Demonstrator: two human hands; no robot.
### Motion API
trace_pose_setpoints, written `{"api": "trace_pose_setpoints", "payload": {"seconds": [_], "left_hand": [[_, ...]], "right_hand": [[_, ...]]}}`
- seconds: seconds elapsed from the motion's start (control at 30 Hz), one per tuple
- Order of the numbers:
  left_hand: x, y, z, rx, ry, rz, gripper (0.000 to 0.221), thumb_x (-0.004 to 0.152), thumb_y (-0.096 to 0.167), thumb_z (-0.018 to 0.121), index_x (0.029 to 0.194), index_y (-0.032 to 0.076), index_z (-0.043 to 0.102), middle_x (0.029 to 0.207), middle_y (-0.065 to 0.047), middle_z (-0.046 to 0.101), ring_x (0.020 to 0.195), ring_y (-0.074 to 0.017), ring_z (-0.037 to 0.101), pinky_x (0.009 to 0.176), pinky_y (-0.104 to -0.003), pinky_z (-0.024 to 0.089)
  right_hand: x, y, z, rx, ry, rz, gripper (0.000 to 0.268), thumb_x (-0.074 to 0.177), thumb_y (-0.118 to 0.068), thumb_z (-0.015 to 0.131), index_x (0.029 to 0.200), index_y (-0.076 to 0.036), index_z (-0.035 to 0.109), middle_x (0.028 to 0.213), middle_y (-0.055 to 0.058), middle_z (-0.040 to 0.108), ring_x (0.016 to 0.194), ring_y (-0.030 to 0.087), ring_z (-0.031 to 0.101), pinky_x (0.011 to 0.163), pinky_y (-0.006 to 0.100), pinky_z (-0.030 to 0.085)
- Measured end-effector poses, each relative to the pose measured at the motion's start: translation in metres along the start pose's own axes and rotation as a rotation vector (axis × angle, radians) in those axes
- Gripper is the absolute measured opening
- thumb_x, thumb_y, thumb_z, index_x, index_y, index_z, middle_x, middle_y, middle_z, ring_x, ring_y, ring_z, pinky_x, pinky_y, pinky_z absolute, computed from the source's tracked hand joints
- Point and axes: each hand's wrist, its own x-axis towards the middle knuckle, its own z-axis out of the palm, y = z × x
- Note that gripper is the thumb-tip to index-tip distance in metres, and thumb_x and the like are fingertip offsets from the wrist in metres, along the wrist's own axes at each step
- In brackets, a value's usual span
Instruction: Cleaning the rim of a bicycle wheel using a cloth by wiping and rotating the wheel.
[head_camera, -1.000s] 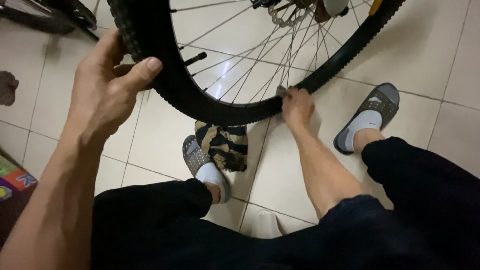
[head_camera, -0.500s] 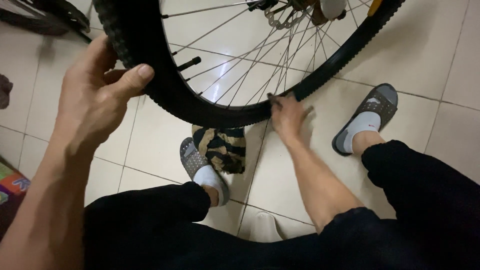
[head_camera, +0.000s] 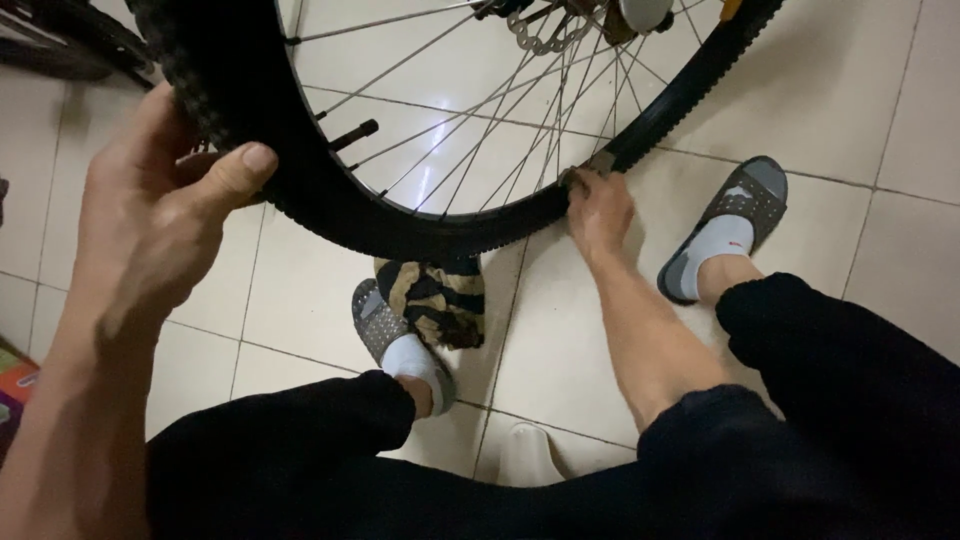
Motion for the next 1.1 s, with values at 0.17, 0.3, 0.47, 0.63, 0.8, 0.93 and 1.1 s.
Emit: {"api": "trace_pose_setpoints", "payload": {"seconds": [0.17, 0.3, 0.47, 0.63, 0.8, 0.93, 1.1], "left_hand": [[0.001, 0.002, 0.002, 0.023, 0.022, -0.017, 0.038, 0.103, -0.003, 0.06, 0.139, -0.01, 0.05, 0.117, -0.026, 0.062, 0.102, -0.0351, 0.068, 0.098, -0.047, 0.061], [0.0, 0.002, 0.001, 0.017, 0.005, -0.038, 0.035, 0.105, 0.0, 0.059, 0.138, -0.008, 0.049, 0.116, -0.023, 0.062, 0.101, -0.034, 0.069, 0.097, -0.046, 0.063], [0.002, 0.003, 0.001, -0.017, 0.028, -0.066, 0.035, 0.102, 0.002, 0.061, 0.135, -0.006, 0.051, 0.112, -0.021, 0.061, 0.099, -0.0322, 0.069, 0.096, -0.044, 0.063], [-0.001, 0.002, 0.001, 0.021, 0.013, -0.088, 0.03, 0.104, -0.003, 0.061, 0.132, -0.005, 0.053, 0.109, -0.017, 0.062, 0.098, -0.027, 0.067, 0.098, -0.04, 0.061], [0.001, 0.005, 0.002, 0.047, 0.029, -0.085, 0.039, 0.102, -0.002, 0.061, 0.139, -0.006, 0.051, 0.116, -0.021, 0.062, 0.103, -0.0327, 0.067, 0.097, -0.044, 0.06], [0.0, 0.006, 0.003, 0.009, 0.042, -0.169, 0.036, 0.103, -0.005, 0.059, 0.138, -0.005, 0.051, 0.114, -0.018, 0.06, 0.101, -0.0278, 0.064, 0.095, -0.038, 0.057], [0.002, 0.007, 0.003, -0.024, 0.018, -0.146, 0.036, 0.102, 0.0, 0.059, 0.136, -0.005, 0.049, 0.115, -0.019, 0.058, 0.104, -0.0323, 0.065, 0.1, -0.045, 0.061]], "right_hand": [[-0.004, -0.002, 0.011, 0.187, 0.048, -0.078, 0.025, 0.089, -0.01, 0.067, 0.111, -0.011, 0.078, 0.101, 0.015, 0.069, 0.083, 0.031, 0.065, 0.075, 0.04, 0.051], [0.018, -0.004, -0.007, 0.212, 0.017, 0.024, 0.023, 0.089, -0.015, 0.062, 0.102, -0.011, 0.082, 0.101, 0.015, 0.074, 0.084, 0.032, 0.066, 0.077, 0.038, 0.051], [-0.005, -0.009, -0.001, 0.135, 0.042, -0.158, 0.026, 0.088, -0.005, 0.061, 0.105, -0.01, 0.08, 0.099, 0.014, 0.074, 0.083, 0.031, 0.067, 0.076, 0.04, 0.053], [0.0, 0.004, 0.004, 0.076, -0.007, -0.158, 0.029, 0.085, -0.008, 0.061, 0.105, -0.011, 0.081, 0.098, 0.02, 0.071, 0.081, 0.038, 0.065, 0.069, 0.046, 0.053], [-0.022, -0.008, 0.024, 0.102, 0.043, -0.076, 0.019, 0.088, -0.01, 0.064, 0.102, -0.006, 0.077, 0.096, 0.018, 0.067, 0.081, 0.033, 0.063, 0.074, 0.044, 0.053], [-0.028, -0.011, 0.01, 0.251, 0.012, -0.101, 0.023, 0.084, -0.011, 0.065, 0.103, -0.005, 0.077, 0.09, 0.015, 0.069, 0.076, 0.033, 0.063, 0.071, 0.042, 0.052], [0.015, 0.02, 0.0, 0.087, -0.019, 0.176, 0.029, 0.091, -0.015, 0.062, 0.117, -0.016, 0.077, 0.105, 0.015, 0.071, 0.091, 0.033, 0.066, 0.083, 0.044, 0.052]]}}
